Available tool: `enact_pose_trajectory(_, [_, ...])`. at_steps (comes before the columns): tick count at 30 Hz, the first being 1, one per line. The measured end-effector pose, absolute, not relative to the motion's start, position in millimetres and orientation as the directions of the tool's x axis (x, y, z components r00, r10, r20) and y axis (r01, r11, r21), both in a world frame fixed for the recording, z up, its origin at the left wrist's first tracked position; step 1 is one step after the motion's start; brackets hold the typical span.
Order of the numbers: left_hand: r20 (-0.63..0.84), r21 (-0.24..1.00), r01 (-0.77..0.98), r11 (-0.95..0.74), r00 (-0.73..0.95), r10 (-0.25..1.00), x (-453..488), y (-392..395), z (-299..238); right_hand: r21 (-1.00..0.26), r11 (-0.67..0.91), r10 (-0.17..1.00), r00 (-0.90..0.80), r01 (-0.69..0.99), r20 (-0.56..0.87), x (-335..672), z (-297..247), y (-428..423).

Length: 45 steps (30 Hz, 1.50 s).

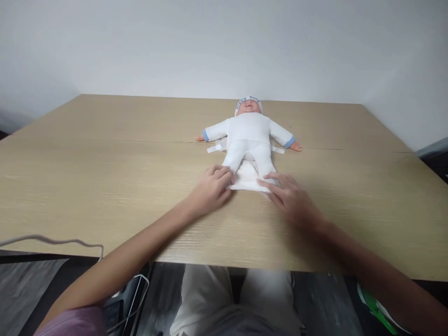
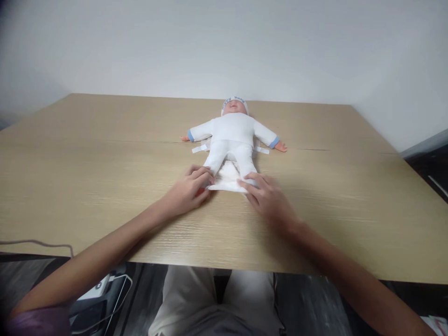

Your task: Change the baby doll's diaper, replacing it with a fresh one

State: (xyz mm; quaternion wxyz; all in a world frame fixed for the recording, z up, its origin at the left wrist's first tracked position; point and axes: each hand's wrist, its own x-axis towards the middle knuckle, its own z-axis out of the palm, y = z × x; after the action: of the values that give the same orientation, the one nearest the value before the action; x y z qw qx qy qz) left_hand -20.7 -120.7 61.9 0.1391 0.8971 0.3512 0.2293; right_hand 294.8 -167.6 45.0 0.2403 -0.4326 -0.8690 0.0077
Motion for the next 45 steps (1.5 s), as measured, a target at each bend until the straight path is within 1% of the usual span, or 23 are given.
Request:
enact_pose_trajectory(4, [0.291, 0.494, 0.587, -0.642, 0.584, 0.758, -19, -107, 75, -0.284, 0.615, 0.766, -0.472, 0.736, 0.436, 300, 55, -146])
enact_pose_trajectory(7, [0.308, 0.588, 0.582, -0.561, 0.48, 0.821, -13, -88, 90, -0.399, 0.574, 0.797, -0.376, 0.715, 0.473, 302, 66, -120])
enact_pose_trajectory(9, [0.334, 0.64, 0.543, -0.544, 0.441, 0.833, -6, -71, 100, -0.466, 0.548, 0.81, -0.301, 0.695, 0.503, 300, 75, -101])
enact_pose_trajectory(11, [0.368, 0.667, 0.497, -0.554, 0.427, 0.826, 0, -50, 108, -0.498, 0.528, 0.812, -0.238, 0.688, 0.533, 297, 83, -81])
enact_pose_trajectory(13, [0.367, 0.707, 0.455, -0.542, 0.419, 0.83, 6, -26, 112, -0.526, 0.501, 0.819, -0.18, 0.687, 0.545, 293, 90, -61])
enact_pose_trajectory(17, [0.271, 0.838, 0.374, -0.397, 0.348, 0.898, 17, 26, 106, -0.638, 0.374, 0.873, -0.023, 0.673, 0.487, 289, 90, -13])
enact_pose_trajectory(20, [0.245, 0.881, 0.333, -0.336, 0.287, 0.926, 26, 61, 90, -0.718, 0.307, 0.905, 0.043, 0.624, 0.424, 289, 78, 28])
enact_pose_trajectory(22, [0.219, 0.908, 0.298, -0.294, 0.259, 0.941, 32, 78, 79, -0.794, 0.274, 0.937, 0.036, 0.542, 0.348, 289, 65, 51])
enact_pose_trajectory(24, [0.186, 0.937, 0.246, -0.249, 0.254, 0.949, 36, 87, 68, -0.879, 0.222, 0.968, 0.009, 0.423, 0.249, 290, 53, 67])
enact_pose_trajectory(27, [0.164, 0.957, 0.187, -0.221, 0.28, 0.946, 38, 90, 58, -0.943, 0.171, 0.985, -0.04, 0.286, 0.167, 292, 42, 75])
enact_pose_trajectory(32, [0.079, 0.991, 0.075, -0.109, 0.324, 0.943, 31, 79, 57, -0.958, 0.164, 0.986, -0.067, 0.233, 0.152, 290, 42, 61])
enact_pose_trajectory(36, [0.015, 1.0, -0.025, -0.007, 0.343, 0.939, 26, 53, 59, -0.957, 0.143, 0.988, -0.087, 0.254, 0.125, 282, 53, 33])
enact_pose_trajectory(38, [-0.016, 0.999, -0.043, 0.032, 0.325, 0.946, 23, 35, 60, -0.959, 0.125, 0.988, -0.12, 0.253, 0.097, 278, 58, 15])
enact_pose_trajectory(41, [-0.061, 0.998, 0.011, 0.06, 0.32, 0.945, 12, 10, 64, -0.974, 0.08, 0.979, -0.201, 0.212, 0.036, 279, 65, -12])
enact_pose_trajectory(43, [-0.063, 0.993, 0.118, 0.027, 0.309, 0.949, 3, -1, 69, -0.986, 0.009, 0.962, -0.271, 0.169, -0.037, 285, 71, -27])
enact_pose_trajectory(45, [-0.001, 0.959, 0.275, -0.067, 0.237, 0.971, -4, -8, 76, -0.987, -0.043, 0.938, -0.333, 0.152, -0.092, 296, 76, -38])
